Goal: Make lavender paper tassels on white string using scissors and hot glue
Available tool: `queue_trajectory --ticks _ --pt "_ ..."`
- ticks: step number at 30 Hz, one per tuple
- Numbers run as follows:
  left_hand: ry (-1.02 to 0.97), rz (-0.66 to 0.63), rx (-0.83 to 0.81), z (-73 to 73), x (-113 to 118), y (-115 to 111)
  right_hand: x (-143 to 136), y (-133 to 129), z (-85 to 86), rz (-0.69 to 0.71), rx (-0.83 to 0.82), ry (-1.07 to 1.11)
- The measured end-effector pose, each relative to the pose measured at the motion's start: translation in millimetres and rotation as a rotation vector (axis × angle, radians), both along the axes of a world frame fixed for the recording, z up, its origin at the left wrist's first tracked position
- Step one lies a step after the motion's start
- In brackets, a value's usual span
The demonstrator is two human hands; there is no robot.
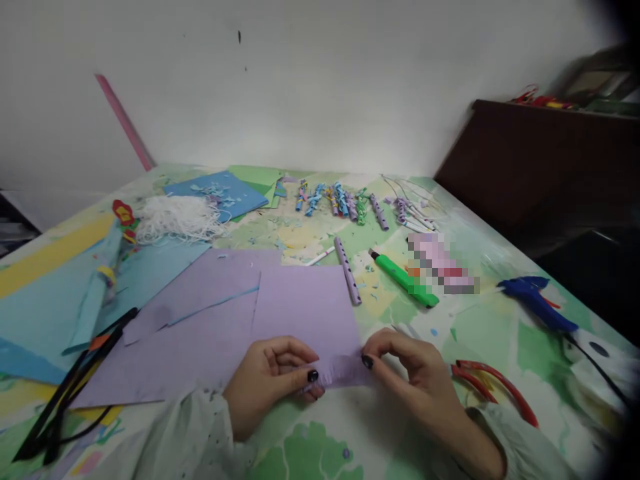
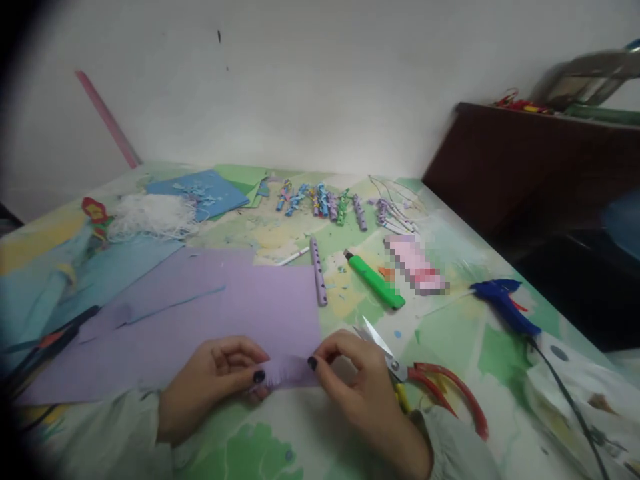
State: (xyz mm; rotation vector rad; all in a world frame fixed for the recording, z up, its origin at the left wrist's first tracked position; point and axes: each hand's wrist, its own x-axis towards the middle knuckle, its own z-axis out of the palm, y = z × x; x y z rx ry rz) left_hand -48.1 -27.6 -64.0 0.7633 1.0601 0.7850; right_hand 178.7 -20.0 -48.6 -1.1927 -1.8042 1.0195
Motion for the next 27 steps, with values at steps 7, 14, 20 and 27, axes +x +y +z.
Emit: queue_trajectory --ticks 7,14,20,27 --pt "0.075 0.018 0.062 2.0 1 -3 4 -7 -3.9 -0.078 0.063 0.008" --pt "0.217 0.070 0.146 1.7 -13 7 -4 -3 -6.5 -0.073 0.037 -0.091" --pt "0.407 0.036 0.258 12.2 -27 14 -6 5 -14.1 -0.054 0.020 -0.122" --pt "0.753 0.095 0.374 19.5 -62 29 -7 9 -14.7 0.012 0.027 -0.195"
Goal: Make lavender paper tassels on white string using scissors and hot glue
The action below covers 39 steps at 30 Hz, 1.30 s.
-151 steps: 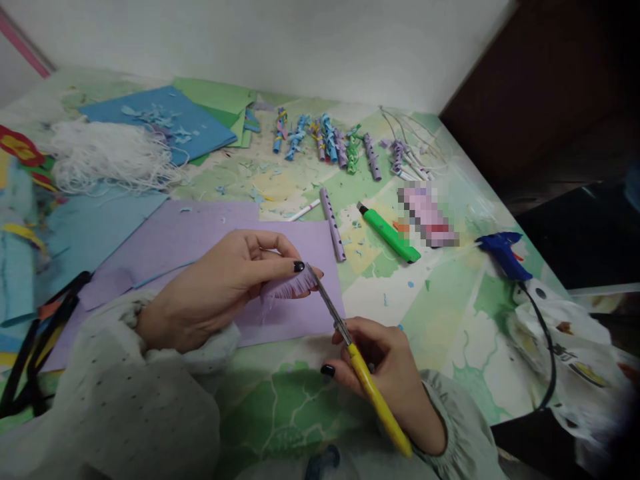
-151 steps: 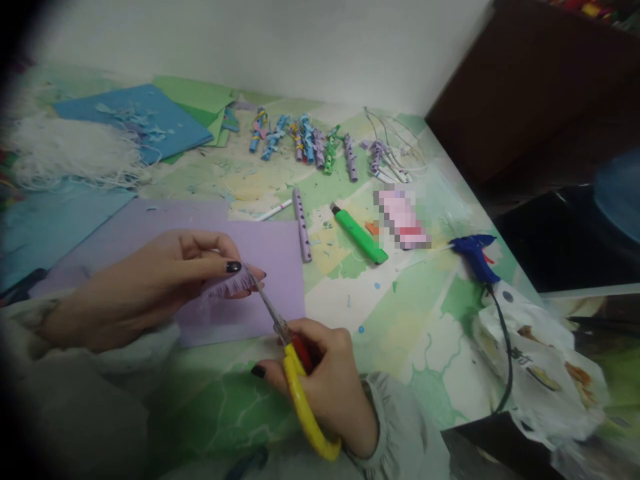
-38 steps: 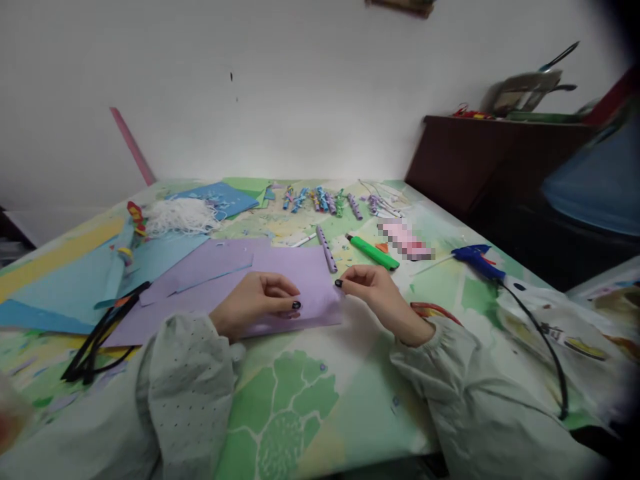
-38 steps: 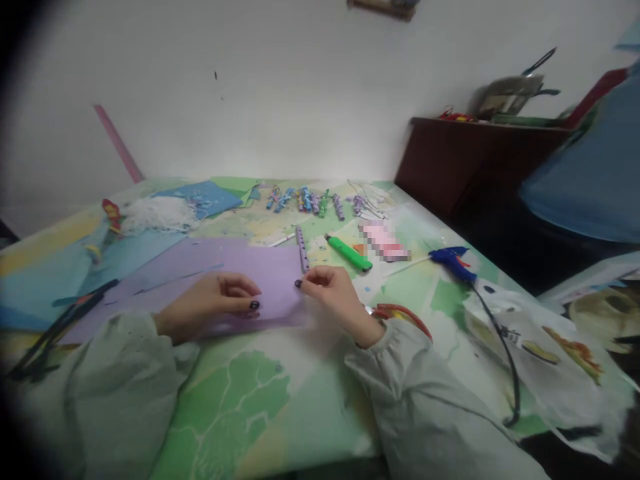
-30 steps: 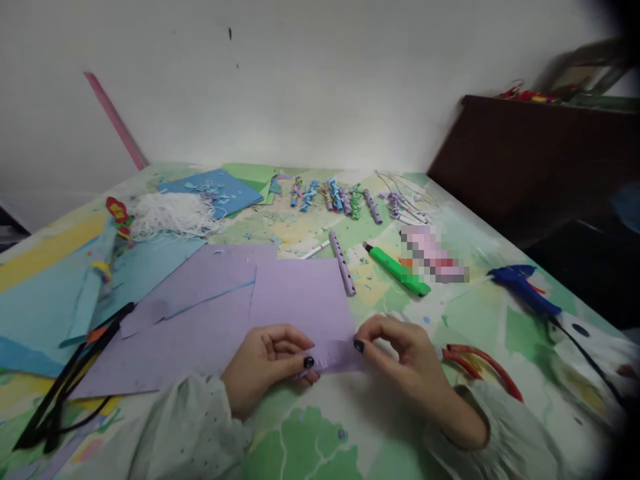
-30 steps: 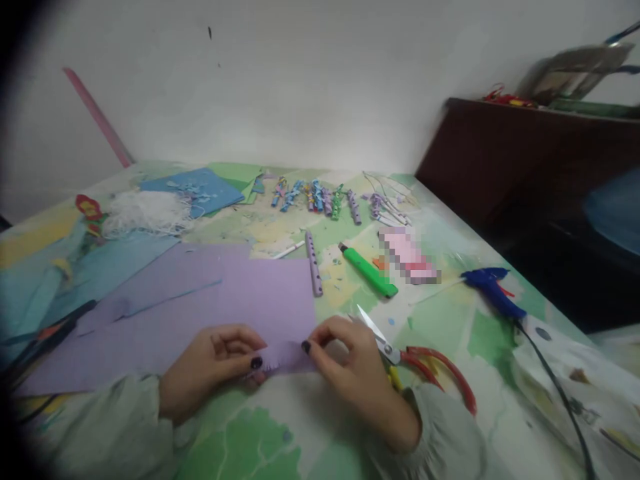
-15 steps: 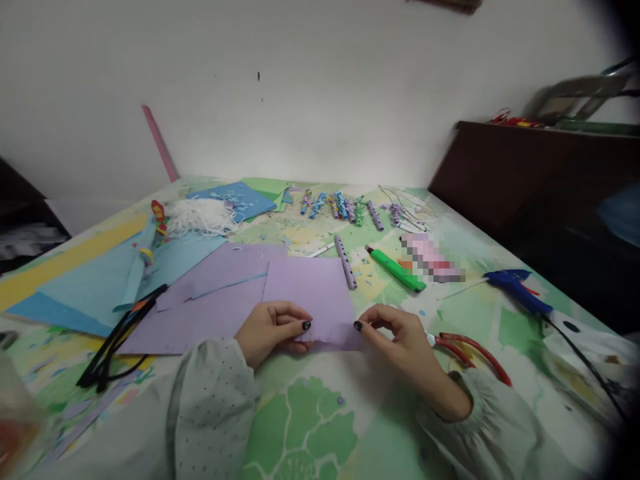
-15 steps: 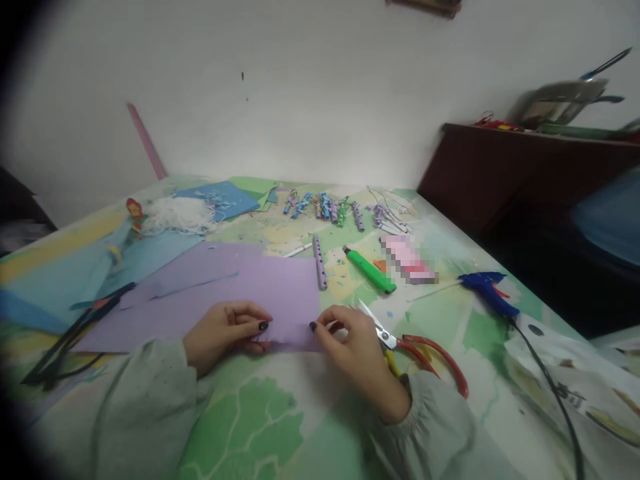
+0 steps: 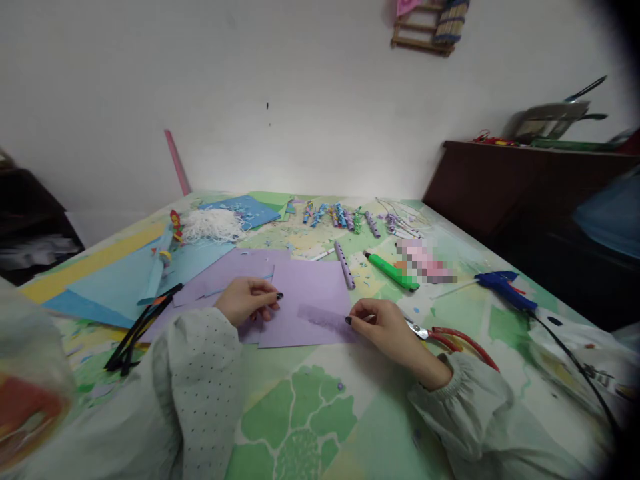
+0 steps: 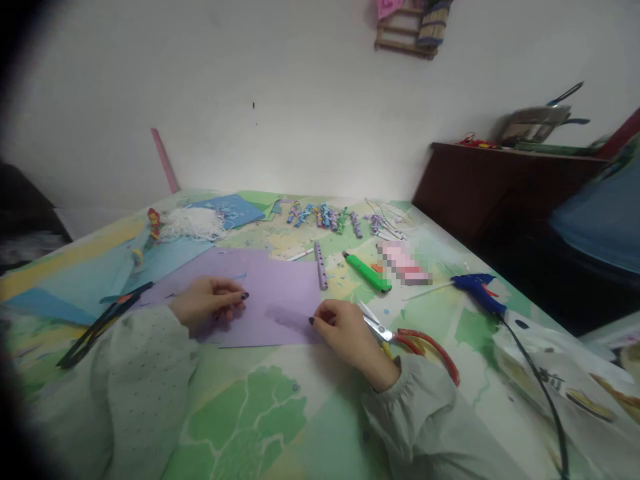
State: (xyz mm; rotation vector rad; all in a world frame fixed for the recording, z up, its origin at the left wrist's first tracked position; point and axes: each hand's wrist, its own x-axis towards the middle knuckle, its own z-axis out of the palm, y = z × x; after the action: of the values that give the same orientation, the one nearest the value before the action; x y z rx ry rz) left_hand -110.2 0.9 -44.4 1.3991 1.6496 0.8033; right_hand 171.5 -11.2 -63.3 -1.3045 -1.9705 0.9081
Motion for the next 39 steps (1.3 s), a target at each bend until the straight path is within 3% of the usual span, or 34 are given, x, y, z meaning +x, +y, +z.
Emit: queue_trajectory --ticks 5,8,15,19,23,31,36,39 --pt "0.346 0.195 0.240 -4.7 -42 17 2 -3 2.4 0.015 0.000 -0.022" --pt "0.448 0.178 0.278 -10.7 -58 23 3 -4 2.1 0.008 0.012 -0.031" --pt "0.505 0.139 0.197 -25.3 -74 31 4 -3 1.7 0.017 0.034 -0.046" --pt "0.401 0.194 0.178 -21.5 -76 32 6 -3 1.6 0.022 0.035 -0.046" --pt "0.149 0.227 0.185 -10.6 -71 26 6 -3 1.7 0.014 0.043 -0.048" --pt "-0.359 0.108 0.198 13.8 -44 4 8 0 1.0 -0.011 0.051 -0.047" --pt "-0.510 0.007 0.169 21.8 -29 -5 9 2 0.2 -0.014 0.042 -0.048" --pt "-0.440 0.004 0.125 23.4 -25 -6 10 2 -0.9 -0.008 0.038 -0.051"
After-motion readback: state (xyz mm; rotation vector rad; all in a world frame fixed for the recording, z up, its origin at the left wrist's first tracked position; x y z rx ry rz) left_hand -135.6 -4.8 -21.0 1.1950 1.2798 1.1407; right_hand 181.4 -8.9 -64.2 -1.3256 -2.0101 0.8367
